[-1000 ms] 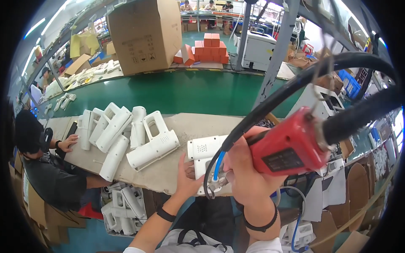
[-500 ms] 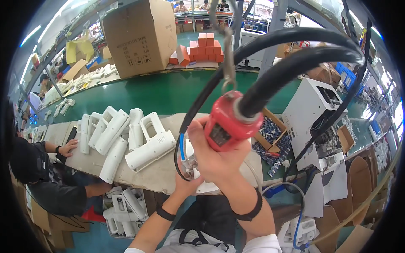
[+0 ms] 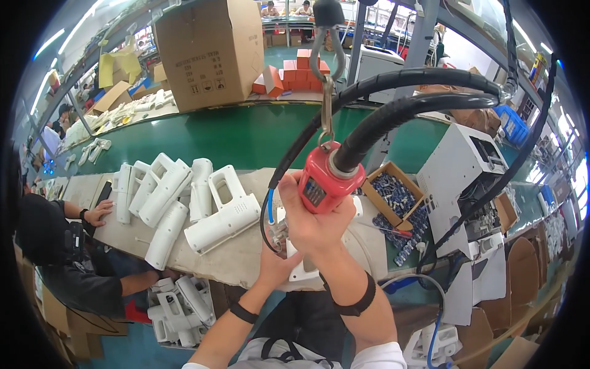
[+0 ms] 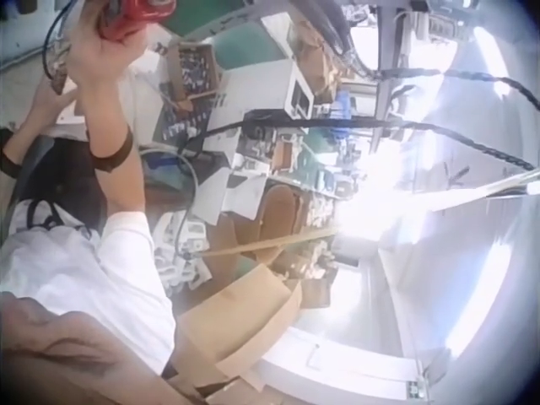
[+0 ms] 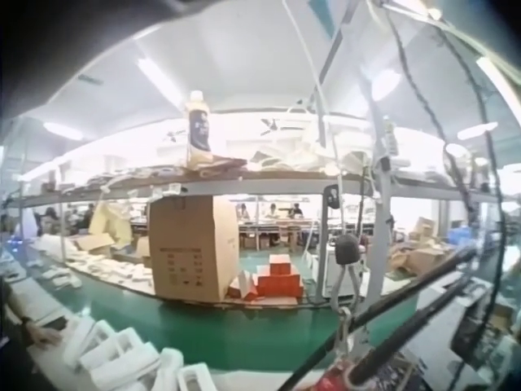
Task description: The person picks up a white plastic housing, aligns it with another part, and drives screws into it using a red power tool. They then set the housing aside, pick up a new housing from a box, and repeat the process.
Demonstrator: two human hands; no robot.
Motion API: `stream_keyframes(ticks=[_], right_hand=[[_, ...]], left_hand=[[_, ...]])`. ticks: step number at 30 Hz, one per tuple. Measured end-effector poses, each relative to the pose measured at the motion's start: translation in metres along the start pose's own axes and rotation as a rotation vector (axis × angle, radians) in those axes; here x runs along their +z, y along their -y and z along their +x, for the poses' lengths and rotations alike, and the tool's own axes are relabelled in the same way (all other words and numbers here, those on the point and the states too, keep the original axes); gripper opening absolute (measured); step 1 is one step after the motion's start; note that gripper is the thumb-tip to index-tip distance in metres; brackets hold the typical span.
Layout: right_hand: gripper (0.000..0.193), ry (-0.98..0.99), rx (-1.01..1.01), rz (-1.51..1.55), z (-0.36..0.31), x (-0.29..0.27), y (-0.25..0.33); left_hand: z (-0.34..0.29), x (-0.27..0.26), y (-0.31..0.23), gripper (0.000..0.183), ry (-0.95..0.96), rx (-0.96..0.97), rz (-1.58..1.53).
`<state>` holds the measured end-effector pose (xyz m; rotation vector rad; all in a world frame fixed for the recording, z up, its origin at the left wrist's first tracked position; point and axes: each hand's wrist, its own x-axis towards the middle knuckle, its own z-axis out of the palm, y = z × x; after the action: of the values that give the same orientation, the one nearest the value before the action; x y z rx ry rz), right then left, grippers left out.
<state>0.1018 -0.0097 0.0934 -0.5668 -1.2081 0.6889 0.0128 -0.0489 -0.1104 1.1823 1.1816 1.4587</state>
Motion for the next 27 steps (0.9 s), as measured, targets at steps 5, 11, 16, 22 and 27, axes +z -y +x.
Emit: stream_keyframes(ticks=[5, 11, 16, 22, 27], right_hand=[[0.008, -0.004, 0.042, -0.001, 0.002, 0.003, -0.019], [0.007, 0.018, 0.147, -0.116, -0.004, 0.012, -0.04], [0.008, 0.056, 0.167, -0.166, -0.011, 0.006, -0.05], [0.006, -0.126, 0.132, 0.078, 0.018, 0.001, 0.047], [0.006, -0.118, 0.126, -0.047, 0.017, -0.018, 0.063]], left_hand=[[0.005, 0.0, 0.003, 0.101, -0.007, -0.021, -0.043], [0.009, -0.001, 0.005, 0.096, -0.011, 0.009, -0.023], [0.004, 0.002, 0.014, 0.096, 0.016, -0.053, 0.028], [0.005, 0.0, -0.025, 0.095, -0.003, -0.028, 0.38], [0.018, -0.001, -0.058, 0.094, 0.035, -0.114, 0.762]])
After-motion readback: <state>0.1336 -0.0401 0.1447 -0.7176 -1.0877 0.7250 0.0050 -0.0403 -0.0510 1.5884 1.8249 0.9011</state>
